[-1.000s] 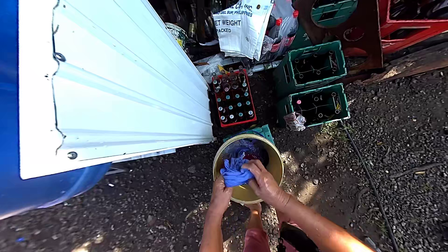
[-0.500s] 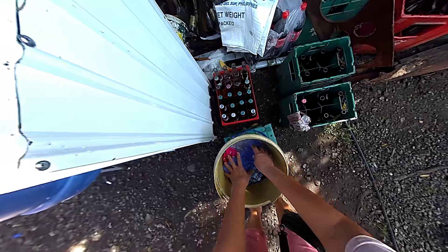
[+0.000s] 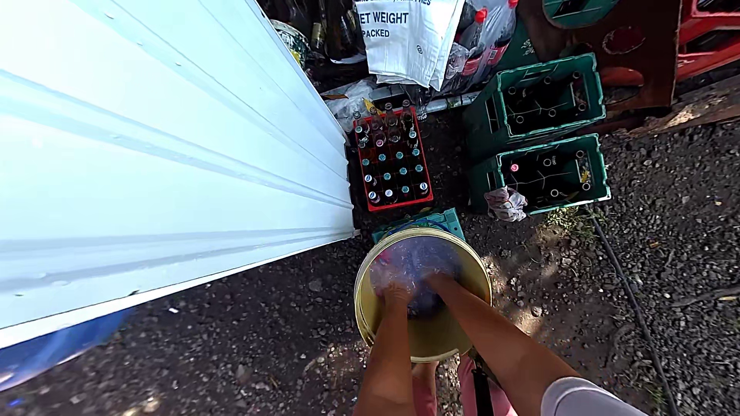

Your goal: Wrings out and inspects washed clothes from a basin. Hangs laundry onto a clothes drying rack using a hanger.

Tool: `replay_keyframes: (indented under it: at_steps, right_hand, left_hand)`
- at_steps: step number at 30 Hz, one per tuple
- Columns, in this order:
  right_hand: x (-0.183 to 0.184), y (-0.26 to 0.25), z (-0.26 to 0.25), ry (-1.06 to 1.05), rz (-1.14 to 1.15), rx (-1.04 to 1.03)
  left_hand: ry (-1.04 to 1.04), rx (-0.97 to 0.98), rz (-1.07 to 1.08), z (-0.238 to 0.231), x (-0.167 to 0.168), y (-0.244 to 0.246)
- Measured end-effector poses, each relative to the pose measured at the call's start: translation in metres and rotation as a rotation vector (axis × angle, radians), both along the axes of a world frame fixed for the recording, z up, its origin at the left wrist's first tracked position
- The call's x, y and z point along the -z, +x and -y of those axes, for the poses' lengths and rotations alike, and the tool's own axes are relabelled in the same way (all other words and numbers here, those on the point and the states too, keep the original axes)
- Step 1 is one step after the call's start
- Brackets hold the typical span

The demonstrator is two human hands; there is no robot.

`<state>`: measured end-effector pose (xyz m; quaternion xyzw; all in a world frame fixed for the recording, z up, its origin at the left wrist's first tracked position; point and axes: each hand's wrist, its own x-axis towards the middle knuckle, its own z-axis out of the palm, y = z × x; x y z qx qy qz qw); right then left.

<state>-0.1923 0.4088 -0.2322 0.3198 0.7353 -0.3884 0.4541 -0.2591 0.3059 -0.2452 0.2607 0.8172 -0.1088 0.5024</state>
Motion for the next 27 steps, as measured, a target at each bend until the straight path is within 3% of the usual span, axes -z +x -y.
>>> replay_keyframes:
  at_steps: [2, 5, 7, 10, 13, 15, 16, 18, 19, 22, 24, 27]
  right_hand:
    - [-0.005, -0.008, -0.002, 0.082, -0.019, 0.052]
    - [-0.022, -0.008, -0.008, 0.118, -0.262, 0.435]
    - [-0.062, 0.003, -0.006, -0.077, -0.529, 0.740]
    - [-0.157, 0.023, -0.001, -0.439, -0.776, 1.089]
    - [-0.220, 0.041, -0.004, -0.652, -0.883, 1.291]
    - [-0.219, 0.049, -0.008, -0.566, -0.880, 1.343]
    - [-0.208, 0.050, -0.009, -0.443, -0.842, 1.337]
    - [-0.173, 0.052, -0.011, -0.194, -0.664, 1.239]
    - [-0.158, 0.053, -0.011, -0.170, -0.536, 1.191]
    - [-0.130, 0.044, -0.006, -0.463, -0.267, 1.356]
    - [-0.120, 0.040, -0.002, -0.715, -0.303, 1.527]
    - [-0.117, 0.045, 0.003, -0.965, -0.436, 1.659]
  left_hand:
    - [-0.063, -0.006, 0.115, -0.002, -0.012, -0.009]
    - [0.176, -0.155, 0.058, 0.005, -0.012, -0.019]
    - [0.289, -0.259, -0.027, 0.009, -0.012, -0.018]
    - [0.433, -0.361, -0.187, 0.019, -0.016, -0.012]
    - [0.703, -0.629, -0.071, 0.022, -0.032, -0.012]
    - [0.861, -0.964, 0.109, 0.019, -0.075, -0.011]
    - [0.886, -1.027, 0.163, 0.021, -0.098, -0.011]
    - [0.894, -0.995, 0.183, 0.024, -0.140, -0.005]
    - [0.923, -0.927, 0.165, 0.025, -0.159, 0.003]
    - [1.061, -0.684, 0.199, 0.027, -0.203, 0.030]
    - [1.062, -0.623, 0.329, 0.028, -0.236, 0.040]
    - [1.074, -0.799, 0.691, 0.042, -0.254, 0.028]
